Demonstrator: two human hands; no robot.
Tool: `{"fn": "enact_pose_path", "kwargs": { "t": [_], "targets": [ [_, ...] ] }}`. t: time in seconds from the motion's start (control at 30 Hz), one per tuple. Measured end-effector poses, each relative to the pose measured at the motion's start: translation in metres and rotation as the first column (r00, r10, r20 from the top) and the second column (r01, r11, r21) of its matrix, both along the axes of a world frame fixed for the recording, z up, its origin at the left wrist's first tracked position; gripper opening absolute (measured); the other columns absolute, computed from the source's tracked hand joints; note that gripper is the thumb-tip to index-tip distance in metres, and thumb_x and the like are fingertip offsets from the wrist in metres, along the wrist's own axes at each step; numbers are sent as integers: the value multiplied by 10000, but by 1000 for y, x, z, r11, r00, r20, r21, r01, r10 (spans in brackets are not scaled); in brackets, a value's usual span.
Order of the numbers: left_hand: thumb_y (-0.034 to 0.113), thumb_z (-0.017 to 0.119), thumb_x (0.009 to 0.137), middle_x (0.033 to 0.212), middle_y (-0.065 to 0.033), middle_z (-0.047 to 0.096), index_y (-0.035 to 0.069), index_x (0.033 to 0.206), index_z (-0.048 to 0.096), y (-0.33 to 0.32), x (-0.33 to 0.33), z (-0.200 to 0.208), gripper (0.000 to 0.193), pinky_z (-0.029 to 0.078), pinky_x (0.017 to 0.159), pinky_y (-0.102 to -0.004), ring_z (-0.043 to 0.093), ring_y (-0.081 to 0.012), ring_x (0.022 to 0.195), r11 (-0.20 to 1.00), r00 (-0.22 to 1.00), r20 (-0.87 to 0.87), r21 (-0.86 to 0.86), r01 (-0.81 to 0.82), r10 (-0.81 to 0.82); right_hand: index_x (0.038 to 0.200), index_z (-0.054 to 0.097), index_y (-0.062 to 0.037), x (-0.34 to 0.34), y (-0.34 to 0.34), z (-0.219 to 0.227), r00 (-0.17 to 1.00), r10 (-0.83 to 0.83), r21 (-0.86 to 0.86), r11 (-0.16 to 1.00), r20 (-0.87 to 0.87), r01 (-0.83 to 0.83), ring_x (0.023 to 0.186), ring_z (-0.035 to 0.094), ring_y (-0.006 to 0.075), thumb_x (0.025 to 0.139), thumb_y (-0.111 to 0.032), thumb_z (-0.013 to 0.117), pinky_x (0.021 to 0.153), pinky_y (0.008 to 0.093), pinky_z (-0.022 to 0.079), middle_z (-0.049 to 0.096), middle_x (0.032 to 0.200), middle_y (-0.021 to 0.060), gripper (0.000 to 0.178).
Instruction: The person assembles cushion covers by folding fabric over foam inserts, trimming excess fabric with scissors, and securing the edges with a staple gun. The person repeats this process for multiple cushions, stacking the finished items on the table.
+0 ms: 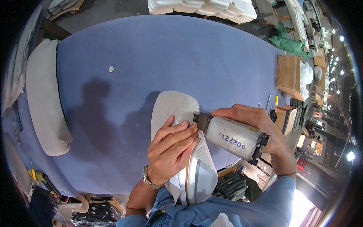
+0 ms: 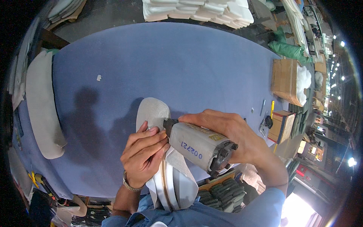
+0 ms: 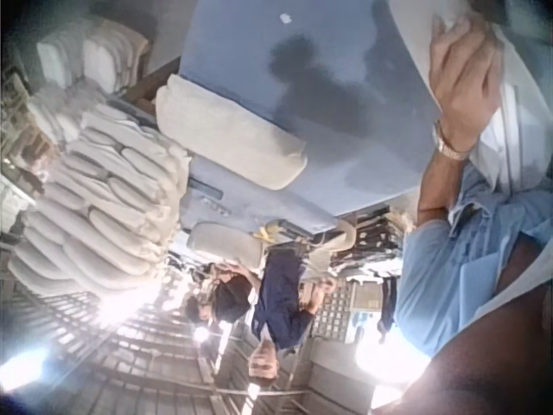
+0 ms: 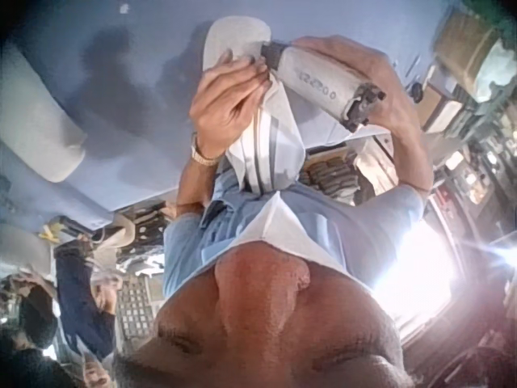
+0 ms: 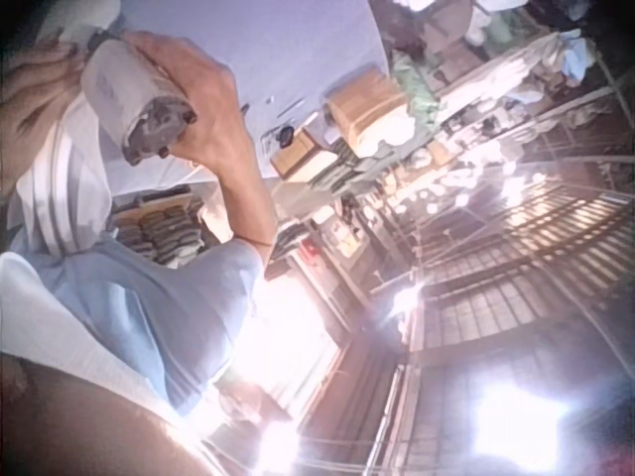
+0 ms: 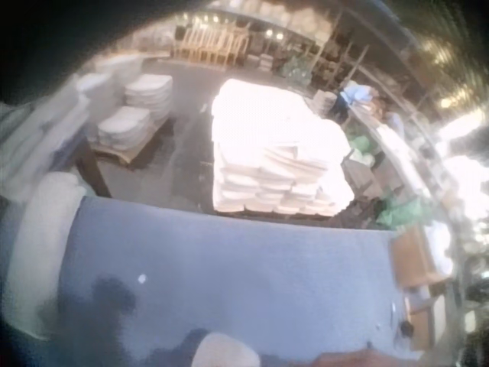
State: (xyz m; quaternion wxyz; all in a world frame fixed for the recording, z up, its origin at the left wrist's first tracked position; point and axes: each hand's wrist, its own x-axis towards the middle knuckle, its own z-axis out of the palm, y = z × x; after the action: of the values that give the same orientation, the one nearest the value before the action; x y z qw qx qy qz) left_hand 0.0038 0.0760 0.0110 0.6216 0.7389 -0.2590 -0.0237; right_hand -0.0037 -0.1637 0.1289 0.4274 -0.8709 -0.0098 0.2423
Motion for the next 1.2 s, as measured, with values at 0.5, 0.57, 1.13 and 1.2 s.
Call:
{"fn": "enact_pose_path", "kwargs": {
  "t": [0.5,0.57,1.13,1.2],
  "targets": [
    [306,524,1068,690,-143,679,20,752,752,-56,95,-27,483,492,669,-420,644,-275,665,913,871,-276,-87,399,-407,1502,494,-78,-15,8,-2,994,19,-37,999,-108,-24,1198,646,400,694,-246,844,1018,430,536,648,1341,183,897],
    [343,498,1073,632,-128,639,37,714,747,-52,91,-31,533,468,648,-427,603,-280,630,893,836,-319,-101,438,-446,1512,481,-80,-18,11,-2,995,2,-51,999,-97,-7,1195,646,401,695,-233,845,1013,431,538,644,1339,185,907],
    [317,432,1109,629,-66,627,30,700,721,-51,79,-42,578,427,702,-373,537,-197,608,899,870,-287,-307,313,-401,1544,411,-21,-36,44,8,997,-73,-121,990,-34,68,1094,682,418,696,-259,833,921,438,558,638,1261,220,977],
    [347,425,1113,622,-68,619,22,706,723,-53,78,-42,600,426,687,-371,535,-198,598,910,875,-297,-284,301,-383,1508,462,-24,-34,42,5,986,-146,-109,985,-83,137,1144,672,409,703,-261,833,992,427,521,638,1314,219,917]
  ]
}}
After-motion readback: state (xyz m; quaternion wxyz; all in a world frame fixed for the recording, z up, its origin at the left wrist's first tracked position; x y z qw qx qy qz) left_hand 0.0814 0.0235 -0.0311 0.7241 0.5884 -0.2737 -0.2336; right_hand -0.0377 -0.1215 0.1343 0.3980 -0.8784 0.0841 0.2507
